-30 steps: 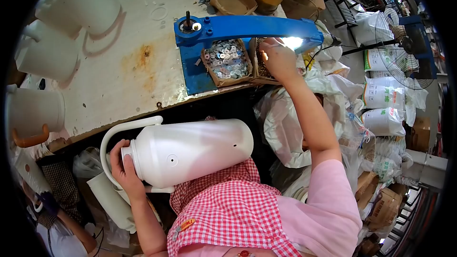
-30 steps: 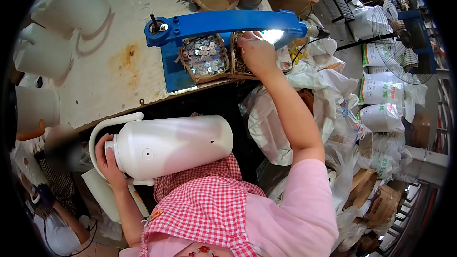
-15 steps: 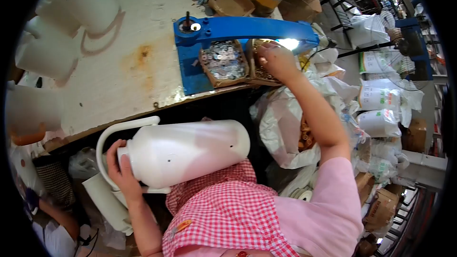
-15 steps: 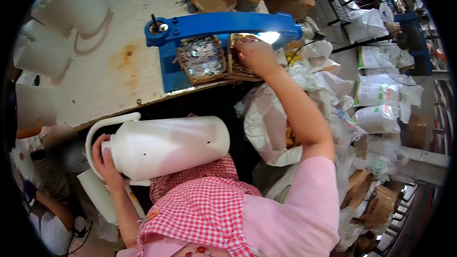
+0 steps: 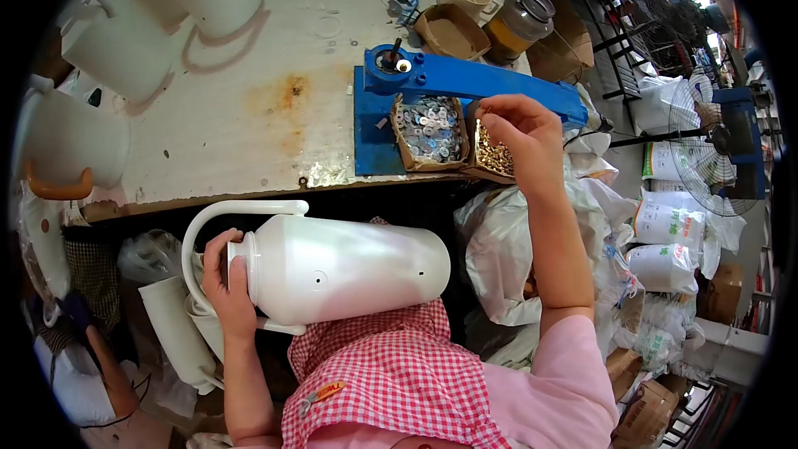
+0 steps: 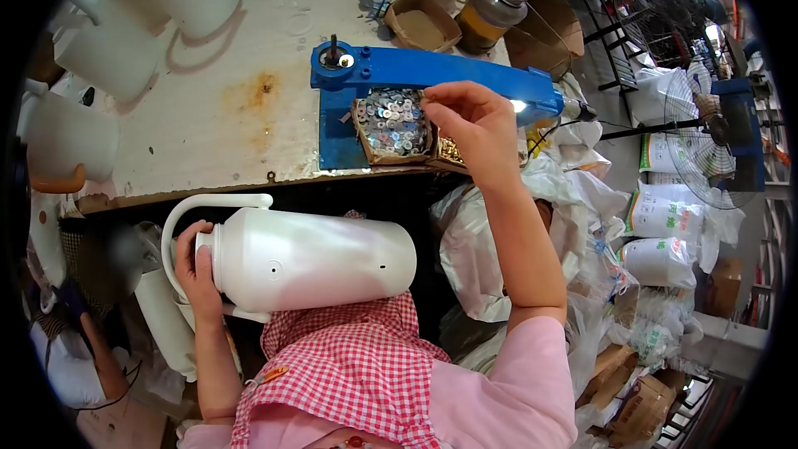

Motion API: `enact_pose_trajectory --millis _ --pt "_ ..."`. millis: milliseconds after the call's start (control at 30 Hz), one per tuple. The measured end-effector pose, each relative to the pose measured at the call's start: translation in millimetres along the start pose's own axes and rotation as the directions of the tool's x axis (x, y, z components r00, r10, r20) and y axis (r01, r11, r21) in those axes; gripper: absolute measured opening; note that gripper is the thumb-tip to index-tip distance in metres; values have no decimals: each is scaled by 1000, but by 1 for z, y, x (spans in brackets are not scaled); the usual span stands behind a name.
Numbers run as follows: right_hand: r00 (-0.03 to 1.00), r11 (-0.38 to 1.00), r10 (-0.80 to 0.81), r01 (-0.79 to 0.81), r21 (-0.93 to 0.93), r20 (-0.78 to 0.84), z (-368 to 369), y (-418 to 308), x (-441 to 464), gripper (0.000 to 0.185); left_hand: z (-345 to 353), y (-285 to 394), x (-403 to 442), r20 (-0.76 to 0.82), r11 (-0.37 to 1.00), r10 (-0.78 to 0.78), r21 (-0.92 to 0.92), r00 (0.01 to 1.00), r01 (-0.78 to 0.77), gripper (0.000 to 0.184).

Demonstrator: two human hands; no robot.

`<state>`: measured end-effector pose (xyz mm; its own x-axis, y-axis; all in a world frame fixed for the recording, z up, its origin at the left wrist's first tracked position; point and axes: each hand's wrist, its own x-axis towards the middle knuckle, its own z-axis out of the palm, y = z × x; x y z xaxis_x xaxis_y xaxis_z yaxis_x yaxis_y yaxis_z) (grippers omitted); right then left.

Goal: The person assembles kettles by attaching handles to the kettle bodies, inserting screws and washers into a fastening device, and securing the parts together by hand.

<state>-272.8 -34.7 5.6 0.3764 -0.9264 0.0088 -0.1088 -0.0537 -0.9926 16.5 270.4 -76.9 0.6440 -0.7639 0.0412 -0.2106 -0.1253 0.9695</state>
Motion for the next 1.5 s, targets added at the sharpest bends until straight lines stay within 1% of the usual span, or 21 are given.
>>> enact_pose_trajectory --millis 33,100,167,200,267,300,367,433,500,533,567,633,733,867,1033,1167,1233,1267,1333,1467,1500 --pt "996 997 -72 71 21 56 7 -7 0 17 0 0 0 4 1000 14 5 1000 -14 34" --pt "992 993 -118 116 38 56 28 -23 8 16 1 1 1 6 999 34 17 999 -34 35" --pt "957 959 -282 282 5 67 49 -34 27 15 1 1 0 -1 1000 24 -1 1000 -24 35" --pt "956 958 -287 287 6 63 59 -33 37 15 1 2 0 -4 1000 10 7 1000 -10 35" --pt "924 927 -367 372 -37 107 76 -30 55 13 -1 1 -1 -5 1000 23 7 1000 -23 35" --pt "922 926 -370 376 -35 109 79 -30 58 13 -2 0 -1 -6 1000 30 7 1000 -30 35" --pt "938 944 -305 320 -77 163 86 -31 63 11 -3 -3 -1 -12 999 39 -8 999 -39 36" --pt "933 939 -317 334 -82 171 86 -30 68 10 -3 -4 -2 -11 999 41 -17 999 -41 36" --pt "923 908 -357 379 -180 145 86 -29 70 13 -1 0 -1 -11 1000 30 -6 999 -30 36" --pt "919 900 -366 390 -194 149 86 -31 70 13 -1 2 -1 -8 1000 26 9 1000 -26 37" --pt "927 915 -346 367 -164 143 86 -32 70 12 -3 2 -1 -6 1000 16 27 1000 -16 36" --pt "925 922 -351 368 -117 144 83 -30 72 11 -3 -3 -2 2 998 62 4 998 -62 35" --pt "917 914 -358 383 -134 178 79 -26 75 12 -4 -7 -3 7 999 51 -20 999 -51 35" --pt "917 901 -374 395 -180 138 82 -28 72 13 -3 -4 -1 18 999 52 5 998 -52 35" --pt "885 891 -410 440 -110 222 79 -22 80 14 -2 -2 -1 5 999 34 -17 999 -34 35" --pt "884 903 -406 427 -44 230 78 -20 81 13 -1 -4 0 7 999 50 -14 999 -50 36" --pt "900 874 -373 423 -239 228 79 -27 77 10 -2 -3 0 8 999 41 6 999 -42 36" --pt "901 876 -371 419 -237 224 80 -32 75 10 -2 -2 0 12 999 41 10 999 -41 36" --pt "963 943 -140 201 -266 230 83 -40 73 15 -1 -3 0 5 999 42 2 999 -42 35" --pt "960 939 -150 213 -271 235 80 -35 65 20 -2 -5 -1 6 999 48 1 999 -48 35" --pt "921 893 -376 389 -226 97 79 -26 56 14 -3 -6 -1 11 998 57 17 998 -57 35"
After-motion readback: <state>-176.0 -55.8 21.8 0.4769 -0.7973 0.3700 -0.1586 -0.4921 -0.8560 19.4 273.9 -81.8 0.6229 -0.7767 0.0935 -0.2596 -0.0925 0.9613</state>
